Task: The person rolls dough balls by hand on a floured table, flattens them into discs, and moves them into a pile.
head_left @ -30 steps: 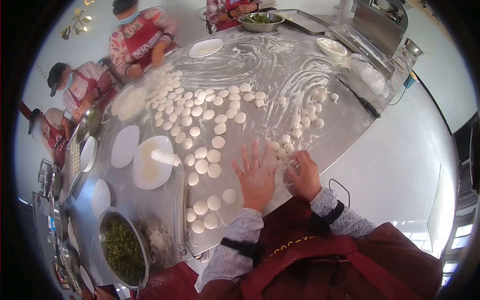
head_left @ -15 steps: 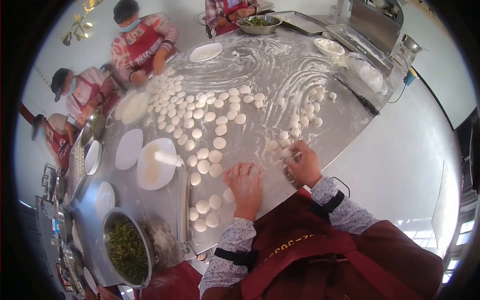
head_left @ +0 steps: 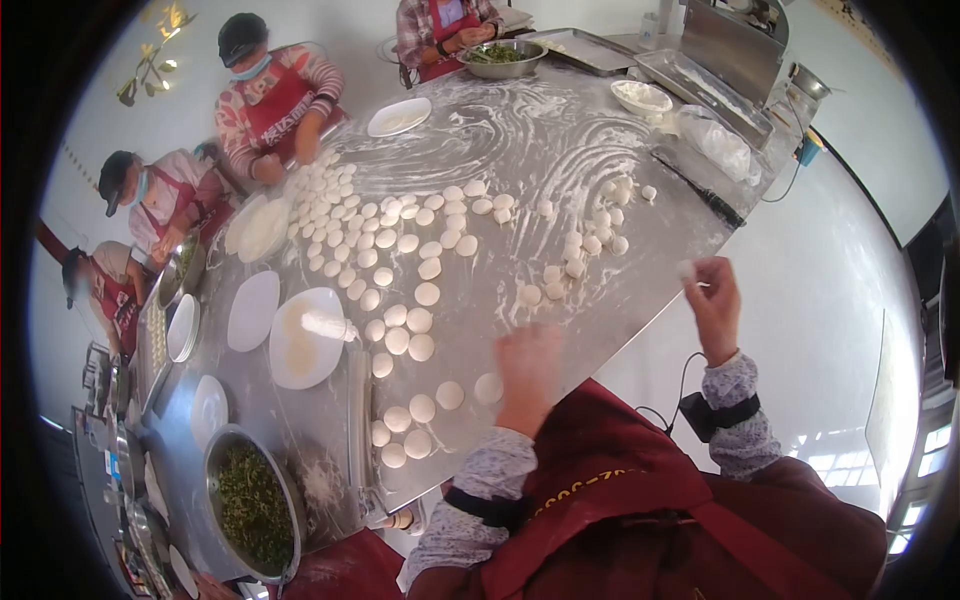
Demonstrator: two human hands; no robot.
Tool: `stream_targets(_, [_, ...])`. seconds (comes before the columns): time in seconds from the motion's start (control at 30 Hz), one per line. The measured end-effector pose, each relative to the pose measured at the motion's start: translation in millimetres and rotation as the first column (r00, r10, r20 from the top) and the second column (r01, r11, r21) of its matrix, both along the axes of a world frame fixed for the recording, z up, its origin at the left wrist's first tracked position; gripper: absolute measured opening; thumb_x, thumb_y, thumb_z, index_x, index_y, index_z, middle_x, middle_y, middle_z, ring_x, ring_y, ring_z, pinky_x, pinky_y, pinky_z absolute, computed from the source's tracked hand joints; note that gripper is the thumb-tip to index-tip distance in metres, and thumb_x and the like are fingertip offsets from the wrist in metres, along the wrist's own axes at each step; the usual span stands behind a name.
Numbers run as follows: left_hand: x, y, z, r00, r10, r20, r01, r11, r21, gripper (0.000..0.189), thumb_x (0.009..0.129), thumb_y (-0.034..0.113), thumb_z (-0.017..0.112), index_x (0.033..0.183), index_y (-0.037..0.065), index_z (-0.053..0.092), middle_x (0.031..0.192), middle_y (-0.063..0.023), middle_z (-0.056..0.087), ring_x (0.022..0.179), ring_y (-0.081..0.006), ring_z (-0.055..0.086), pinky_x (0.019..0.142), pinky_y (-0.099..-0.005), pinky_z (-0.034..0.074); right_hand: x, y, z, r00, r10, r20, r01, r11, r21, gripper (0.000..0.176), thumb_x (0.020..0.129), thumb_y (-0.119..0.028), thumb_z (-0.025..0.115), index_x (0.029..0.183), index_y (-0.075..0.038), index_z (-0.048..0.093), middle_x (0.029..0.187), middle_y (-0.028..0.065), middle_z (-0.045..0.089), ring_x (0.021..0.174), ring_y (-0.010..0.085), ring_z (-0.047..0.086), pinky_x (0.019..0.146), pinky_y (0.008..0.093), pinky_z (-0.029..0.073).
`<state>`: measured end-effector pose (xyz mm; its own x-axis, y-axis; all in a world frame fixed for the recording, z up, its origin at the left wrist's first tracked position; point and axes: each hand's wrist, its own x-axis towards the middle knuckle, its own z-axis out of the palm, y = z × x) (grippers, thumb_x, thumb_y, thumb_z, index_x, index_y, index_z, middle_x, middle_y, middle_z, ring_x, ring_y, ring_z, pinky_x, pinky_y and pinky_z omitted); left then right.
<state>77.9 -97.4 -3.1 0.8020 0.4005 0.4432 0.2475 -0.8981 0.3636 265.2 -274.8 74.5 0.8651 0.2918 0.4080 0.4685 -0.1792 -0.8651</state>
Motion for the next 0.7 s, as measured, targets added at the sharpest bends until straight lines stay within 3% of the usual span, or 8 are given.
stream_targets(0.03, [6, -10, 1, 0.973, -0.177, 0.149, 0.181, 0.983, -0.011, 0.018, 0.082, 0.015, 0.058, 0.099, 0.012, 0.062, 0.097, -0.0062, 0.06, 0.099, -0.027, 0.054, 0.086, -0.0464, 0.037, 0, -2, 6, 0.999, -0.026, 0.029, 0.024, 0.999, 0.043, 0.018, 0.087, -0.015, 0.068, 0.095, -0.004, 0.057, 0.084, 0.0012, 0.062, 0.073, 0.0067, 0.055, 0.066, 0.0229, 0.045])
stream_targets(0.1, [10, -31, 24, 0.975, -0.166, 0.146, 0.183, 0.977, -0.112, 0.022, 0.082, 0.015, 0.058, 0.104, 0.012, 0.062, 0.099, -0.0071, 0.06, 0.1, -0.0283, 0.054, 0.087, -0.0458, 0.038, -6, 0, 16, 1.0, -0.009, 0.0, 0.009, 0.988, 0.155, 0.02, 0.087, -0.013, 0.068, 0.102, -0.004, 0.059, 0.086, 0.0018, 0.063, 0.072, 0.0072, 0.055, 0.066, 0.0236, 0.046])
stream_targets(0.17, [8, -29, 35, 0.976, -0.162, 0.142, 0.189, 0.96, -0.204, 0.027, 0.083, 0.015, 0.057, 0.11, 0.012, 0.061, 0.101, -0.008, 0.06, 0.101, -0.0295, 0.054, 0.088, -0.0452, 0.038, -16, 3, 16, 0.998, 0.057, -0.019, -0.058, 0.997, -0.041, 0.025, 0.084, -0.009, 0.068, 0.107, -0.004, 0.06, 0.087, 0.003, 0.063, 0.073, 0.0083, 0.057, 0.064, 0.0245, 0.047])
stream_targets(0.23, [-13, -3, 31, 0.999, 0.046, 0.001, -0.046, 0.998, -0.034, 0.032, 0.084, 0.013, 0.057, 0.116, 0.01, 0.058, 0.105, -0.0088, 0.06, 0.099, -0.0288, 0.054, 0.088, -0.0432, 0.037, -38, 24, -2, 0.973, 0.208, 0.101, -0.186, 0.964, -0.189, 0.03, 0.076, -0.006, 0.069, 0.106, -0.004, 0.062, 0.088, 0.0076, 0.063, 0.071, 0.0147, 0.06, 0.062, 0.0263, 0.047])
stream_targets(0.33, [-42, 16, 37, 0.969, 0.244, -0.033, -0.246, 0.954, -0.172, 0.041, 0.088, 0.023, 0.058, 0.127, 0.012, 0.054, 0.123, -0.0125, 0.055, 0.118, -0.0324, 0.047, 0.1, -0.0492, 0.03, -89, 64, -22, 0.878, 0.478, 0.035, -0.459, 0.858, -0.229, 0.028, 0.077, -0.013, 0.07, 0.101, -0.002, 0.061, 0.094, 0.0127, 0.061, 0.082, 0.0258, 0.063, 0.071, 0.0371, 0.051])
stream_targets(0.4, [-56, 20, 27, 0.922, 0.368, -0.117, -0.365, 0.93, 0.052, 0.051, 0.088, 0.027, 0.06, 0.136, 0.018, 0.049, 0.138, -0.0127, 0.045, 0.131, -0.0329, 0.035, 0.106, -0.0556, 0.021, -111, 86, -31, 0.807, 0.587, -0.061, -0.574, 0.758, -0.309, 0.027, 0.078, -0.016, 0.069, 0.1, -0.003, 0.06, 0.097, 0.0145, 0.059, 0.088, 0.0313, 0.06, 0.079, 0.0406, 0.049])
stream_targets(0.6, [-62, 48, 17, 0.893, 0.418, -0.167, -0.369, 0.893, 0.259, 0.058, 0.089, 0.031, 0.059, 0.144, 0.023, 0.041, 0.147, -0.0117, 0.035, 0.139, -0.0341, 0.025, 0.109, -0.0612, 0.01, -120, 110, -63, 0.751, 0.658, 0.05, -0.569, 0.684, -0.456, 0.032, 0.076, -0.019, 0.072, 0.102, -0.005, 0.059, 0.101, 0.0134, 0.059, 0.098, 0.0328, 0.056, 0.087, 0.0423, 0.045])
stream_targets(0.7, [-44, 57, 50, 0.869, 0.483, -0.11, -0.464, 0.871, 0.16, 0.063, 0.089, 0.033, 0.059, 0.147, 0.024, 0.036, 0.148, -0.0113, 0.034, 0.139, -0.0336, 0.024, 0.109, -0.0621, 0.009, -112, 104, -46, 0.788, 0.615, 0.0, -0.568, 0.727, -0.385, 0.032, 0.076, -0.016, 0.071, 0.104, -0.004, 0.059, 0.099, 0.0139, 0.059, 0.094, 0.0327, 0.058, 0.084, 0.0418, 0.048])
